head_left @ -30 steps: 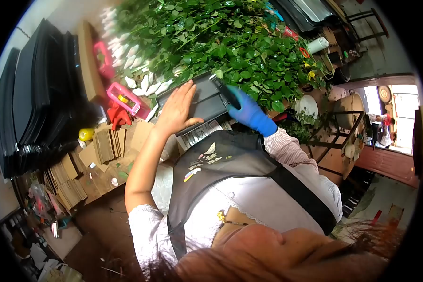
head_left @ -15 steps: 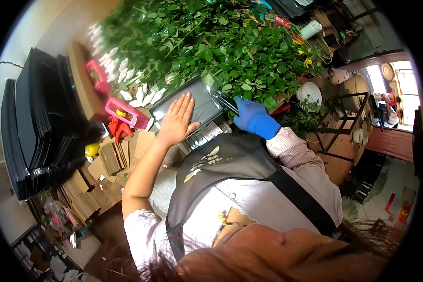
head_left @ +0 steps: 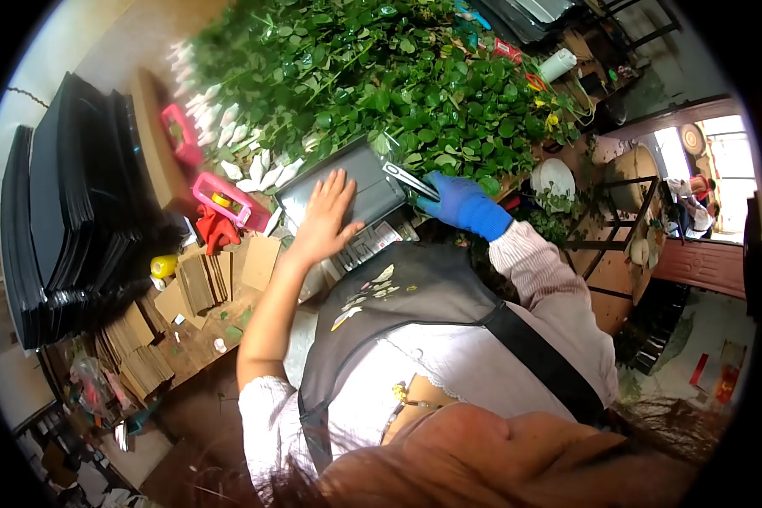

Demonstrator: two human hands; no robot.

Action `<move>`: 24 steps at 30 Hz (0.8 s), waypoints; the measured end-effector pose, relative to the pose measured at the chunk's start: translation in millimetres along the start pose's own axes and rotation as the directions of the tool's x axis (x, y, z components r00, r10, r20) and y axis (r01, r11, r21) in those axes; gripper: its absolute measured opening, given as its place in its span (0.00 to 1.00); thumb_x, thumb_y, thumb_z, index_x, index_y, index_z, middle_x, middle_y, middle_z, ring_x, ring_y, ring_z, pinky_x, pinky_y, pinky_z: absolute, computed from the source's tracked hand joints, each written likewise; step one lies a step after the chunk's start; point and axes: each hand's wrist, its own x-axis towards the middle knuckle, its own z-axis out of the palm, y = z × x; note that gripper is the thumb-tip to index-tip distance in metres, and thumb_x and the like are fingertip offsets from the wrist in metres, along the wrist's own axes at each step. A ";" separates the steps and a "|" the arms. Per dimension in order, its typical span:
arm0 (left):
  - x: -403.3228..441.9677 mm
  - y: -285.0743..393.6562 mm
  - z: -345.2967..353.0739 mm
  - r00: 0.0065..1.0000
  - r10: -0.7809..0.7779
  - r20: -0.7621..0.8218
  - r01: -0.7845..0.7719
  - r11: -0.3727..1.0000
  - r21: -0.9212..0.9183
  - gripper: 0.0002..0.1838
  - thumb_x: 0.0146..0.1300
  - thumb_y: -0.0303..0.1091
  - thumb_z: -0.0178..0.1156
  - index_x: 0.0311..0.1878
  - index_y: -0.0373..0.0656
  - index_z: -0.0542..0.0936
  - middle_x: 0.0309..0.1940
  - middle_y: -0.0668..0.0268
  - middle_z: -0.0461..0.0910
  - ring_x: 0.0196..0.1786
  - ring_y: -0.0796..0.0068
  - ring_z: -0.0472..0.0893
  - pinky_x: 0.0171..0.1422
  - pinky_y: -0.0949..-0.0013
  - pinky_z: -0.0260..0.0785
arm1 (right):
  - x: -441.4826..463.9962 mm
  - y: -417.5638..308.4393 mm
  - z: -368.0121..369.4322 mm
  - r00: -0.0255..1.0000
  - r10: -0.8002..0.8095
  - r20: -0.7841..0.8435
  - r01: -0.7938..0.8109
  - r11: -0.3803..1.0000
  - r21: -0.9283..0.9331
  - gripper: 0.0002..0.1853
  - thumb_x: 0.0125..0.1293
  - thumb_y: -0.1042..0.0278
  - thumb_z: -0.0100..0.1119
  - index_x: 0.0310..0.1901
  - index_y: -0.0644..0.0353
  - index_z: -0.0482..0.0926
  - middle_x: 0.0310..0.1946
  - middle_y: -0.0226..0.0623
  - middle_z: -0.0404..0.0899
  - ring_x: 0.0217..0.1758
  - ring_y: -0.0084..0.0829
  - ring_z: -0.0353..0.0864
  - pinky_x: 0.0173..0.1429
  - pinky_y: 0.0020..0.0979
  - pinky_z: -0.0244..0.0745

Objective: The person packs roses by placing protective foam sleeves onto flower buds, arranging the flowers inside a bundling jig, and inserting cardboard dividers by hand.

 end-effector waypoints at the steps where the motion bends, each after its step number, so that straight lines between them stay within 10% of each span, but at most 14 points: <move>1: -7.3 9.5 -2.7 0.997 -0.075 -0.032 0.069 0.987 -0.144 0.40 0.65 0.41 0.65 0.75 0.37 0.61 0.77 0.44 0.56 0.80 0.47 0.55 0.83 0.50 0.43 | -5.9 -6.6 -9.7 0.999 0.012 -0.033 -0.011 1.000 0.029 0.28 0.64 0.43 0.61 0.55 0.57 0.73 0.42 0.51 0.84 0.45 0.52 0.84 0.50 0.48 0.78; 4: -29.1 47.9 6.7 0.882 -0.465 -0.073 0.190 0.493 -0.849 0.41 0.66 0.33 0.66 0.78 0.39 0.56 0.75 0.47 0.62 0.78 0.56 0.61 0.81 0.54 0.50 | -23.8 -38.3 -24.3 0.999 -0.038 -0.013 0.040 0.956 0.291 0.32 0.66 0.51 0.64 0.67 0.57 0.69 0.54 0.54 0.81 0.56 0.48 0.82 0.60 0.41 0.77; 7: -45.9 70.0 14.0 0.731 -0.682 -0.015 0.061 0.087 -0.994 0.44 0.68 0.29 0.63 0.80 0.42 0.48 0.73 0.49 0.64 0.75 0.59 0.64 0.79 0.56 0.53 | -21.4 -91.5 -1.4 0.819 -0.538 -0.200 0.543 0.612 0.575 0.40 0.66 0.51 0.65 0.75 0.57 0.61 0.66 0.52 0.72 0.65 0.42 0.78 0.66 0.39 0.73; 8: -34.3 79.3 -1.7 0.774 -0.606 -0.184 -0.180 0.067 -0.981 0.39 0.68 0.27 0.62 0.77 0.42 0.54 0.67 0.52 0.70 0.68 0.65 0.72 0.72 0.60 0.64 | -20.5 -109.8 -1.7 0.851 -0.525 -0.032 0.336 0.496 0.801 0.40 0.67 0.55 0.65 0.75 0.57 0.59 0.66 0.51 0.71 0.65 0.41 0.77 0.65 0.39 0.74; 11: -61.8 59.1 -9.2 0.446 -0.864 -0.232 0.079 0.296 -0.952 0.29 0.67 0.24 0.61 0.70 0.39 0.63 0.52 0.63 0.76 0.50 0.75 0.79 0.55 0.69 0.73 | 13.5 -111.8 16.7 0.908 -0.386 -0.161 0.343 0.467 0.815 0.35 0.68 0.56 0.64 0.72 0.59 0.63 0.60 0.52 0.76 0.64 0.41 0.78 0.65 0.38 0.75; 13: -82.6 30.3 5.6 0.377 -0.819 -0.433 0.211 0.531 -0.821 0.25 0.67 0.26 0.61 0.65 0.38 0.68 0.41 0.67 0.76 0.39 0.79 0.77 0.46 0.76 0.70 | 51.0 -68.6 51.3 0.813 -0.307 -0.495 0.477 0.839 0.263 0.30 0.70 0.64 0.59 0.71 0.57 0.66 0.58 0.49 0.78 0.59 0.39 0.80 0.61 0.36 0.76; 15: -90.5 13.3 13.0 0.402 -0.788 -0.466 0.405 0.610 -0.681 0.29 0.59 0.31 0.67 0.63 0.36 0.69 0.45 0.61 0.78 0.43 0.65 0.80 0.51 0.64 0.73 | 73.4 -24.2 63.8 0.860 -0.179 -0.478 0.423 0.775 0.470 0.28 0.67 0.72 0.58 0.69 0.61 0.68 0.61 0.50 0.77 0.63 0.42 0.78 0.65 0.38 0.73; 17: -108.6 -19.3 34.0 0.425 -0.898 -0.109 0.739 0.414 -0.532 0.36 0.54 0.37 0.70 0.65 0.36 0.68 0.51 0.53 0.78 0.50 0.56 0.81 0.57 0.59 0.73 | 72.9 -3.8 63.1 0.814 -0.225 -0.535 0.448 0.830 0.333 0.30 0.66 0.78 0.54 0.71 0.61 0.66 0.63 0.48 0.76 0.66 0.38 0.76 0.68 0.35 0.71; 19: -124.5 -48.6 70.7 0.482 -0.874 -0.064 0.777 0.460 -0.430 0.40 0.52 0.42 0.72 0.66 0.37 0.68 0.53 0.47 0.76 0.55 0.52 0.79 0.60 0.57 0.72 | 66.4 -6.0 63.3 0.852 -0.112 -0.511 0.432 0.702 0.566 0.29 0.67 0.74 0.57 0.71 0.59 0.67 0.64 0.48 0.74 0.61 0.40 0.79 0.64 0.36 0.74; 21: -124.1 -53.4 77.5 0.505 -0.780 -0.369 0.692 0.622 -0.367 0.37 0.54 0.43 0.73 0.64 0.36 0.70 0.50 0.52 0.74 0.51 0.54 0.78 0.57 0.59 0.71 | 34.5 -47.0 17.1 0.928 -0.071 -0.366 0.319 0.660 0.680 0.27 0.69 0.76 0.55 0.71 0.60 0.67 0.64 0.43 0.75 0.60 0.31 0.80 0.62 0.30 0.76; 24: -104.7 -73.6 42.4 0.182 -0.796 -0.578 0.611 0.552 -0.567 0.29 0.62 0.44 0.69 0.59 0.36 0.73 0.48 0.51 0.74 0.49 0.54 0.77 0.53 0.58 0.71 | 25.2 -49.2 21.5 0.920 -0.189 -0.342 0.389 0.526 0.756 0.27 0.70 0.74 0.56 0.71 0.61 0.67 0.62 0.44 0.77 0.60 0.30 0.80 0.60 0.30 0.77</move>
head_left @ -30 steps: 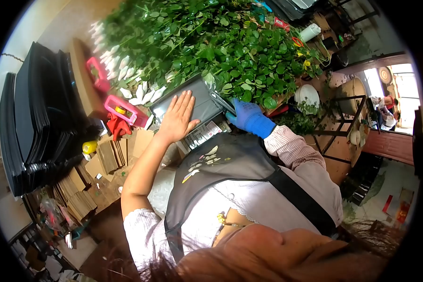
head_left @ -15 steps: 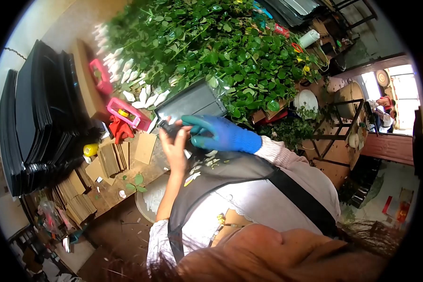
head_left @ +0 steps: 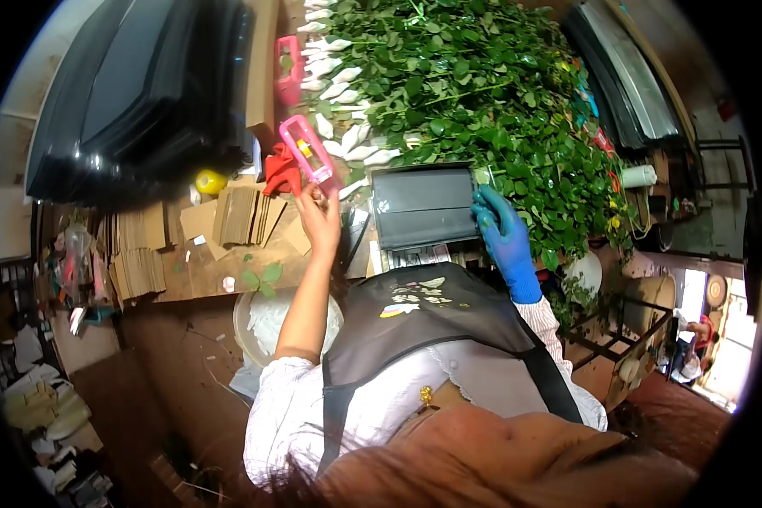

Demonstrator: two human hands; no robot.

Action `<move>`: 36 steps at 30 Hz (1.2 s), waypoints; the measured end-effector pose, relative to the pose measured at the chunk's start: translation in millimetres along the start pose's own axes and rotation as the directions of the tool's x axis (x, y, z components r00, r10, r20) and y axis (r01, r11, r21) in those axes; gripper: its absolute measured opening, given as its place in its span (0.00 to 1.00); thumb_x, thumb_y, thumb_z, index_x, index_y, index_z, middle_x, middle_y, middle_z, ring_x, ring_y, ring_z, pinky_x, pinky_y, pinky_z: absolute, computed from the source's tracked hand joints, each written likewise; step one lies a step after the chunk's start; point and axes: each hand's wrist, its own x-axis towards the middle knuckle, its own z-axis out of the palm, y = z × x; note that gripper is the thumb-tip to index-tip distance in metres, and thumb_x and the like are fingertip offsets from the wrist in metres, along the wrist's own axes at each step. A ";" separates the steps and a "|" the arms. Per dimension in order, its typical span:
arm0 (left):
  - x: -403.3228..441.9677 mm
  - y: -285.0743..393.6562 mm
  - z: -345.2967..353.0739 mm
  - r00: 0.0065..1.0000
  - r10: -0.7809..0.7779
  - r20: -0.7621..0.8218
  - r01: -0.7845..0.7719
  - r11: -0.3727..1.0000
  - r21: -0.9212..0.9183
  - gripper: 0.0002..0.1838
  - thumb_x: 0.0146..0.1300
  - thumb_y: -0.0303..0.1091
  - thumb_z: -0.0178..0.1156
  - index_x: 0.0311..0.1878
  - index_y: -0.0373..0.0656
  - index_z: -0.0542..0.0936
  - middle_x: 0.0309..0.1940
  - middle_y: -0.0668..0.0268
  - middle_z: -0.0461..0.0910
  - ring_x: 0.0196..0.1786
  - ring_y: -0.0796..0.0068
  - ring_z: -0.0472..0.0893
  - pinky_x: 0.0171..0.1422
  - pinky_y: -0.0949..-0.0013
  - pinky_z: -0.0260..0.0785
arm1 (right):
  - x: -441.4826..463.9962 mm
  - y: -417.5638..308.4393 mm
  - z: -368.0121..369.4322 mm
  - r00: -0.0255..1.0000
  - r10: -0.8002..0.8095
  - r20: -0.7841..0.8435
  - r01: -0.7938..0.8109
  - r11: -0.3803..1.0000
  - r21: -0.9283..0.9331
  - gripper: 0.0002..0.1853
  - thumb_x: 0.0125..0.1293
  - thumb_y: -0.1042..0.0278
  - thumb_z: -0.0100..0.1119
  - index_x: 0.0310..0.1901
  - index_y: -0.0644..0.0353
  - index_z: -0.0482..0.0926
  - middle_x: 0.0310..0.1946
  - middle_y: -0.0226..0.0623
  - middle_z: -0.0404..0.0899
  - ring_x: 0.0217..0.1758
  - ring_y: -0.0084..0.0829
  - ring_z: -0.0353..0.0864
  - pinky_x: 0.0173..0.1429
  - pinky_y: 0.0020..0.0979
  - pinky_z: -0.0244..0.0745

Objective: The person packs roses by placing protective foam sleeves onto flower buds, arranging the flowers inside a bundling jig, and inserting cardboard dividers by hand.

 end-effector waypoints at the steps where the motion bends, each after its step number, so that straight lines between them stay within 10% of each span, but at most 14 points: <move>1: 17.4 -5.2 4.1 0.994 -0.021 -0.108 0.018 1.000 -0.023 0.26 0.65 0.44 0.67 0.59 0.36 0.74 0.47 0.51 0.73 0.47 0.55 0.77 0.51 0.58 0.70 | -2.2 -3.4 4.3 1.000 0.007 0.027 -0.008 1.000 0.028 0.27 0.70 0.74 0.56 0.71 0.61 0.67 0.61 0.44 0.77 0.59 0.30 0.81 0.60 0.29 0.77; 9: 73.9 -31.5 7.4 0.970 -0.187 0.156 0.181 0.982 0.056 0.22 0.72 0.49 0.53 0.37 0.36 0.82 0.32 0.46 0.83 0.38 0.46 0.83 0.45 0.52 0.72 | -13.4 -30.9 17.6 0.992 -0.094 0.080 0.108 0.972 -0.209 0.23 0.68 0.76 0.56 0.66 0.63 0.74 0.50 0.43 0.82 0.48 0.28 0.83 0.53 0.29 0.79; 16: 30.5 -11.4 -1.8 0.958 -0.022 0.286 -0.167 0.770 0.616 0.14 0.71 0.41 0.53 0.39 0.40 0.80 0.36 0.49 0.84 0.40 0.45 0.84 0.43 0.46 0.75 | -10.8 -40.0 13.4 0.977 -0.163 0.136 0.204 0.899 -0.388 0.21 0.66 0.73 0.60 0.61 0.62 0.77 0.44 0.46 0.82 0.43 0.39 0.84 0.48 0.36 0.79; 18: 29.2 0.4 -9.6 0.933 -0.028 0.359 -0.220 0.744 0.631 0.15 0.71 0.40 0.55 0.35 0.38 0.81 0.33 0.50 0.84 0.38 0.47 0.84 0.42 0.50 0.75 | -9.0 -43.5 11.4 0.971 -0.185 0.148 0.231 0.879 -0.417 0.21 0.66 0.72 0.60 0.61 0.62 0.77 0.44 0.45 0.82 0.43 0.40 0.84 0.48 0.36 0.79; 21: 11.0 71.6 -29.6 0.853 -0.059 0.518 0.009 0.995 0.099 0.17 0.71 0.42 0.55 0.35 0.36 0.81 0.30 0.50 0.83 0.35 0.48 0.84 0.41 0.53 0.74 | -7.0 -45.0 10.9 0.971 -0.189 0.145 0.229 0.907 -0.352 0.21 0.66 0.72 0.60 0.61 0.61 0.77 0.44 0.44 0.82 0.43 0.41 0.83 0.48 0.35 0.79; 22: -5.0 91.2 -22.3 0.864 -0.008 0.504 0.063 0.994 -0.091 0.18 0.72 0.41 0.56 0.32 0.36 0.78 0.21 0.63 0.73 0.28 0.74 0.72 0.37 0.67 0.67 | -6.2 -45.7 12.0 0.969 -0.189 0.159 0.235 0.903 -0.360 0.21 0.66 0.72 0.60 0.61 0.61 0.77 0.44 0.44 0.82 0.43 0.41 0.83 0.48 0.35 0.79; 25: -21.7 123.8 7.5 0.825 0.103 0.555 -0.306 0.908 0.286 0.23 0.69 0.51 0.58 0.30 0.38 0.83 0.23 0.53 0.82 0.30 0.54 0.83 0.38 0.55 0.72 | -4.1 -48.4 20.8 0.964 -0.158 0.216 0.232 0.895 -0.381 0.21 0.66 0.70 0.61 0.62 0.58 0.78 0.47 0.46 0.83 0.45 0.44 0.84 0.50 0.37 0.79; 32: -22.2 106.2 -41.6 0.701 -0.093 0.707 -0.259 0.891 0.373 0.26 0.59 0.58 0.69 0.21 0.43 0.81 0.17 0.60 0.79 0.26 0.58 0.81 0.35 0.57 0.72 | -3.8 -49.2 19.5 0.955 -0.166 0.246 0.254 0.885 -0.389 0.21 0.68 0.69 0.60 0.62 0.58 0.77 0.52 0.46 0.82 0.50 0.45 0.84 0.54 0.38 0.78; 35: -2.9 52.5 -42.8 0.922 -0.082 0.379 0.030 0.989 0.143 0.18 0.59 0.50 0.70 0.35 0.42 0.82 0.31 0.57 0.84 0.36 0.62 0.83 0.44 0.60 0.74 | -4.3 -46.5 25.5 0.960 -0.113 0.256 0.196 0.925 -0.326 0.20 0.68 0.72 0.59 0.61 0.63 0.78 0.50 0.46 0.83 0.50 0.39 0.85 0.55 0.34 0.78; 36: 10.9 33.0 -31.5 0.988 0.089 0.126 -0.109 0.981 0.161 0.18 0.61 0.48 0.70 0.36 0.41 0.82 0.27 0.62 0.82 0.31 0.70 0.78 0.40 0.65 0.71 | -3.4 -45.0 29.5 0.956 -0.095 0.276 0.181 0.935 -0.305 0.20 0.68 0.72 0.59 0.61 0.63 0.77 0.51 0.46 0.83 0.50 0.39 0.85 0.55 0.34 0.78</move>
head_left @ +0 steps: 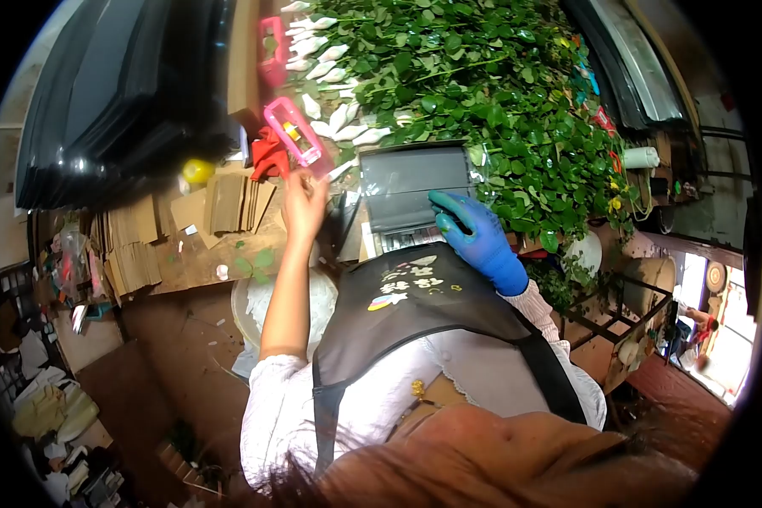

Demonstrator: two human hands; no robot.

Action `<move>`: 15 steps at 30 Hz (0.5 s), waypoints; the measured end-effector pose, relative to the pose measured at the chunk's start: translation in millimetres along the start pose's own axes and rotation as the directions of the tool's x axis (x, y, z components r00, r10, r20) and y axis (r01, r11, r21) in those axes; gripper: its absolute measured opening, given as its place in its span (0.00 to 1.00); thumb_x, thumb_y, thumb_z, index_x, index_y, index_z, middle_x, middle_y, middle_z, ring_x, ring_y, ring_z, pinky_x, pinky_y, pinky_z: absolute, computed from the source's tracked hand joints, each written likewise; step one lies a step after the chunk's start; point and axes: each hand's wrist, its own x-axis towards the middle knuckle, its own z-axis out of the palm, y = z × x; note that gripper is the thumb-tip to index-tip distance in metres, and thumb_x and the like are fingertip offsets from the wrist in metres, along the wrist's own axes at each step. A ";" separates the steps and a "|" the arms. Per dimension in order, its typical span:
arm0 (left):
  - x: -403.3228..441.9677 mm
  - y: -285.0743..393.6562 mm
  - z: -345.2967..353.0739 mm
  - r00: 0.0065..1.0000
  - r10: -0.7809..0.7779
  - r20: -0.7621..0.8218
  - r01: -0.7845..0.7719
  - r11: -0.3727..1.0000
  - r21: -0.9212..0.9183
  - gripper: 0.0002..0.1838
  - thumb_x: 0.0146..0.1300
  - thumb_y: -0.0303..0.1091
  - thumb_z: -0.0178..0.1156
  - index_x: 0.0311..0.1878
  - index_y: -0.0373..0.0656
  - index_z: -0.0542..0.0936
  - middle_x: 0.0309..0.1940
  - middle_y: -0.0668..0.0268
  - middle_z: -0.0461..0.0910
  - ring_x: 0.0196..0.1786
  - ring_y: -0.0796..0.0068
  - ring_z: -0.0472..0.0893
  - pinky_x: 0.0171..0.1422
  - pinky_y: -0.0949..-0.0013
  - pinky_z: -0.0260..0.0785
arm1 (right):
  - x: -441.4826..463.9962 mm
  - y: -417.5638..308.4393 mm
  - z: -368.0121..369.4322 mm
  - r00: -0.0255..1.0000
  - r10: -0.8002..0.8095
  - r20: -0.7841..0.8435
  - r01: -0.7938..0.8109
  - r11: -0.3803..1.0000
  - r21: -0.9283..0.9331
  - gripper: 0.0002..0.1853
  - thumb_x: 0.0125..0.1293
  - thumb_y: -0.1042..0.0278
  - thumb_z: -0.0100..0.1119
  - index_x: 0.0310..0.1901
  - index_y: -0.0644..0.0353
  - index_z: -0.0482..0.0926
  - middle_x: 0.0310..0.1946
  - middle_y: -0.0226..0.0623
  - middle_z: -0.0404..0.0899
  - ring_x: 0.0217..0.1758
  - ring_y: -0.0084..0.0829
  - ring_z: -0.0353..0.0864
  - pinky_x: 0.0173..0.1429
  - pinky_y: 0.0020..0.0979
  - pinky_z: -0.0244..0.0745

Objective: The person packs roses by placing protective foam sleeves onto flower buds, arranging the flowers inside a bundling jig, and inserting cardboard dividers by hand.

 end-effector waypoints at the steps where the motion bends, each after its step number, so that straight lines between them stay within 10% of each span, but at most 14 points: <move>1: 18.4 -20.8 16.0 0.950 0.139 -0.278 -0.124 0.990 0.072 0.17 0.63 0.46 0.70 0.37 0.40 0.82 0.24 0.66 0.79 0.26 0.77 0.73 0.37 0.70 0.68 | 3.0 -0.7 4.4 1.000 0.007 0.024 -0.008 1.000 0.024 0.20 0.68 0.72 0.59 0.62 0.63 0.77 0.51 0.46 0.83 0.50 0.38 0.85 0.55 0.34 0.78; 3: 57.1 -81.4 49.9 0.972 -0.234 -0.008 0.223 0.936 -0.272 0.17 0.65 0.45 0.68 0.36 0.37 0.83 0.29 0.63 0.81 0.32 0.74 0.76 0.37 0.68 0.67 | 10.8 -9.9 14.3 0.997 -0.029 0.065 0.026 0.999 0.043 0.20 0.69 0.71 0.59 0.62 0.61 0.77 0.51 0.46 0.83 0.51 0.38 0.85 0.56 0.34 0.78; 6: 67.5 -83.9 59.3 0.908 -0.378 0.178 0.410 0.725 -0.553 0.17 0.69 0.43 0.64 0.36 0.34 0.83 0.27 0.69 0.78 0.30 0.80 0.71 0.35 0.72 0.63 | 22.3 -17.3 27.5 0.983 -0.079 0.168 0.078 0.997 0.015 0.20 0.70 0.69 0.58 0.63 0.58 0.77 0.52 0.44 0.83 0.50 0.38 0.84 0.56 0.34 0.78; 9: 20.0 -7.0 16.9 0.895 -0.414 0.164 0.425 0.684 -0.593 0.16 0.73 0.42 0.60 0.32 0.40 0.81 0.22 0.78 0.68 0.25 0.85 0.63 0.30 0.74 0.55 | 34.4 -20.0 42.4 0.976 0.000 0.216 -0.029 0.991 0.129 0.20 0.72 0.65 0.59 0.62 0.60 0.77 0.52 0.44 0.83 0.50 0.32 0.84 0.56 0.32 0.78; 12: -55.9 82.7 -36.3 0.836 -0.377 0.399 0.548 0.623 -0.559 0.16 0.74 0.44 0.58 0.38 0.42 0.84 0.20 0.81 0.65 0.23 0.89 0.61 0.27 0.76 0.51 | 50.2 1.9 81.2 0.893 0.197 0.404 -0.439 0.575 0.690 0.20 0.72 0.59 0.60 0.60 0.59 0.79 0.47 0.38 0.83 0.46 0.23 0.82 0.53 0.28 0.79; 15: -95.9 79.2 -37.2 0.725 -0.209 0.657 0.687 0.300 -0.662 0.17 0.76 0.41 0.54 0.53 0.38 0.83 0.22 0.76 0.69 0.19 0.86 0.63 0.23 0.79 0.54 | 72.9 3.8 84.9 0.807 0.214 0.551 -0.515 0.713 0.477 0.18 0.73 0.59 0.59 0.57 0.61 0.81 0.46 0.35 0.84 0.46 0.21 0.81 0.52 0.27 0.79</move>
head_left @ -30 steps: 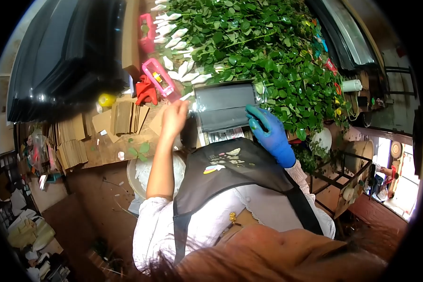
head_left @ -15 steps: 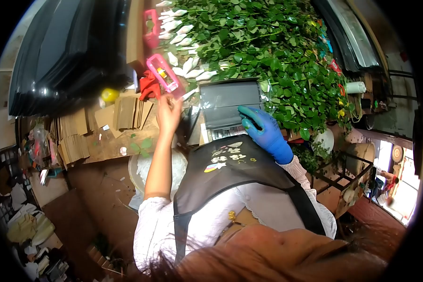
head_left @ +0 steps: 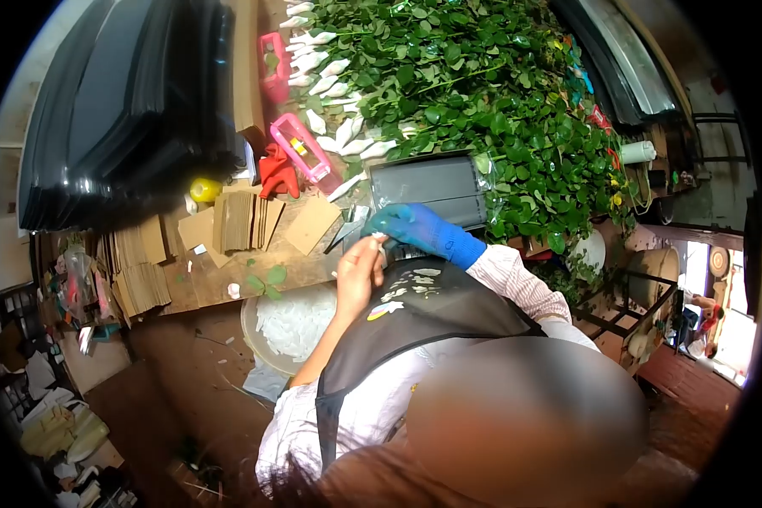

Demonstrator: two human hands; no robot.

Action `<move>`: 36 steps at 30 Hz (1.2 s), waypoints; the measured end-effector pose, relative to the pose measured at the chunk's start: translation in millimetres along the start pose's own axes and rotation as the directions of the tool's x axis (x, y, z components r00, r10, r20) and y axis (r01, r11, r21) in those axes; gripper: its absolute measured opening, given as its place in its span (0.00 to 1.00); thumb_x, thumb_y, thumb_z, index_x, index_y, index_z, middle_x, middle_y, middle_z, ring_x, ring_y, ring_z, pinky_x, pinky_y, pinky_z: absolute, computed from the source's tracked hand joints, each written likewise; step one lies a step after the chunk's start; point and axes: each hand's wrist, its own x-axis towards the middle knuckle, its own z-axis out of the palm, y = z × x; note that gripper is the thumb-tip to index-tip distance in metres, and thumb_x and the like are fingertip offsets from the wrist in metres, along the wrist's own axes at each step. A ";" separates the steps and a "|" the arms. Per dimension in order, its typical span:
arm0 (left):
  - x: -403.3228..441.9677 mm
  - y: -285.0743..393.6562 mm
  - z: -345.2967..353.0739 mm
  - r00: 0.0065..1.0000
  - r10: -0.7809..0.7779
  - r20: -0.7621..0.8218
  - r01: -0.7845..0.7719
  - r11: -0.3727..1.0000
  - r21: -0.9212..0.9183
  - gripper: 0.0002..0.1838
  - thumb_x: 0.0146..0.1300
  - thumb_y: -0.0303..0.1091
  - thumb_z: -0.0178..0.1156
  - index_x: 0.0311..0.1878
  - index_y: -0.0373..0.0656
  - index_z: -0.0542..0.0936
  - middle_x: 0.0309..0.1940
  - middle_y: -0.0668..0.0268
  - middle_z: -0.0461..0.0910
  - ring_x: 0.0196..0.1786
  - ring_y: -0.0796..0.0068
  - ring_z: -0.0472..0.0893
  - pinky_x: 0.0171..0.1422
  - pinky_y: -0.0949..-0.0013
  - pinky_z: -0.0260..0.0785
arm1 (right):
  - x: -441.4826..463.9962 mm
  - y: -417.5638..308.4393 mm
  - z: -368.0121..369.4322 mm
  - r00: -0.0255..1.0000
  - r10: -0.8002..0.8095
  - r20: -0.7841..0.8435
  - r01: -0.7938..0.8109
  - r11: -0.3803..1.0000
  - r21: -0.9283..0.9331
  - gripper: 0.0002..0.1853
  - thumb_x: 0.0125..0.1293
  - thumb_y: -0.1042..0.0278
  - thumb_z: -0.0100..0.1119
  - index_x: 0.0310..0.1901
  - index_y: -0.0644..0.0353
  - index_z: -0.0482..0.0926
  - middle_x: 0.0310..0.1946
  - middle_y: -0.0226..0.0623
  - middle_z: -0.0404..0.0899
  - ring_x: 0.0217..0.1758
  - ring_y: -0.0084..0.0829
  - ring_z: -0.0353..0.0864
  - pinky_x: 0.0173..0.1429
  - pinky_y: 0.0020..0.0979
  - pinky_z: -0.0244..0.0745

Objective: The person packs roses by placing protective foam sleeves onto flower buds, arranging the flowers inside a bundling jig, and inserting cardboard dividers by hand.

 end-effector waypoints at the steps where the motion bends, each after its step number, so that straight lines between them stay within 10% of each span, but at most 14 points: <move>1: 2.7 2.0 -9.5 0.986 -0.149 0.069 0.156 0.982 -0.110 0.17 0.76 0.39 0.52 0.56 0.38 0.81 0.22 0.75 0.69 0.19 0.87 0.63 0.22 0.79 0.52 | 0.1 -5.8 1.7 0.999 -0.044 -0.012 0.043 0.993 -0.106 0.16 0.73 0.58 0.59 0.51 0.61 0.84 0.43 0.32 0.85 0.43 0.21 0.82 0.50 0.27 0.79; 3: 24.3 -3.6 -46.4 0.935 -0.332 0.126 0.345 0.933 -0.104 0.21 0.75 0.37 0.47 0.64 0.37 0.75 0.25 0.72 0.70 0.18 0.88 0.60 0.19 0.80 0.48 | 1.3 -3.2 3.1 0.999 -0.017 -0.051 0.011 0.993 -0.119 0.15 0.72 0.57 0.59 0.47 0.61 0.84 0.39 0.31 0.85 0.41 0.21 0.82 0.48 0.26 0.79; 8: 125.2 12.8 -97.3 0.984 -0.149 -0.093 0.146 0.988 -0.041 0.31 0.70 0.64 0.55 0.47 0.40 0.78 0.25 0.70 0.76 0.16 0.87 0.63 0.15 0.81 0.49 | 3.8 7.6 5.7 0.999 -0.012 -0.049 -0.005 0.937 -0.350 0.13 0.70 0.58 0.58 0.41 0.59 0.83 0.32 0.33 0.85 0.35 0.23 0.83 0.45 0.28 0.79; 10: 156.4 15.8 -111.0 0.991 -0.093 -0.102 0.114 0.966 0.232 0.21 0.66 0.53 0.67 0.34 0.42 0.83 0.23 0.70 0.80 0.20 0.86 0.71 0.21 0.80 0.59 | 2.7 5.3 11.6 0.997 -0.055 -0.062 0.026 0.918 -0.397 0.13 0.69 0.57 0.57 0.41 0.59 0.82 0.31 0.35 0.85 0.34 0.27 0.84 0.45 0.31 0.79; 14: 181.9 8.4 -116.9 0.991 0.016 -0.135 0.050 0.883 0.467 0.12 0.67 0.41 0.65 0.43 0.42 0.86 0.30 0.69 0.87 0.18 0.87 0.69 0.22 0.81 0.56 | 5.0 -1.0 8.1 0.990 -0.132 -0.038 0.078 0.772 -0.631 0.11 0.70 0.60 0.57 0.43 0.57 0.82 0.35 0.35 0.85 0.36 0.24 0.85 0.45 0.29 0.78; 19: 174.0 23.3 -87.2 0.956 -0.236 -0.172 0.274 0.928 0.252 0.13 0.68 0.35 0.58 0.47 0.35 0.83 0.34 0.60 0.88 0.25 0.80 0.73 0.32 0.77 0.65 | -19.2 32.7 -15.6 0.967 -0.227 -0.115 0.187 0.941 -0.282 0.14 0.72 0.54 0.55 0.46 0.55 0.81 0.40 0.38 0.85 0.39 0.34 0.87 0.49 0.36 0.78; 26: 203.4 -14.2 -99.6 0.927 -0.308 -0.214 0.317 0.948 0.009 0.12 0.70 0.36 0.57 0.47 0.38 0.81 0.29 0.65 0.85 0.18 0.84 0.66 0.21 0.78 0.56 | -10.6 11.6 -19.3 0.951 -0.274 -0.147 0.066 0.639 -0.766 0.16 0.71 0.52 0.52 0.48 0.54 0.80 0.39 0.48 0.84 0.41 0.51 0.83 0.48 0.47 0.77; 36: 205.1 -8.7 -104.4 0.889 -0.381 -0.255 0.427 0.890 0.161 0.11 0.72 0.37 0.48 0.39 0.45 0.78 0.18 0.75 0.73 0.14 0.83 0.61 0.18 0.77 0.48 | -10.5 -3.6 -21.3 0.956 -0.274 -0.105 0.119 0.690 -0.714 0.21 0.69 0.52 0.50 0.50 0.60 0.83 0.49 0.54 0.83 0.52 0.52 0.84 0.58 0.45 0.77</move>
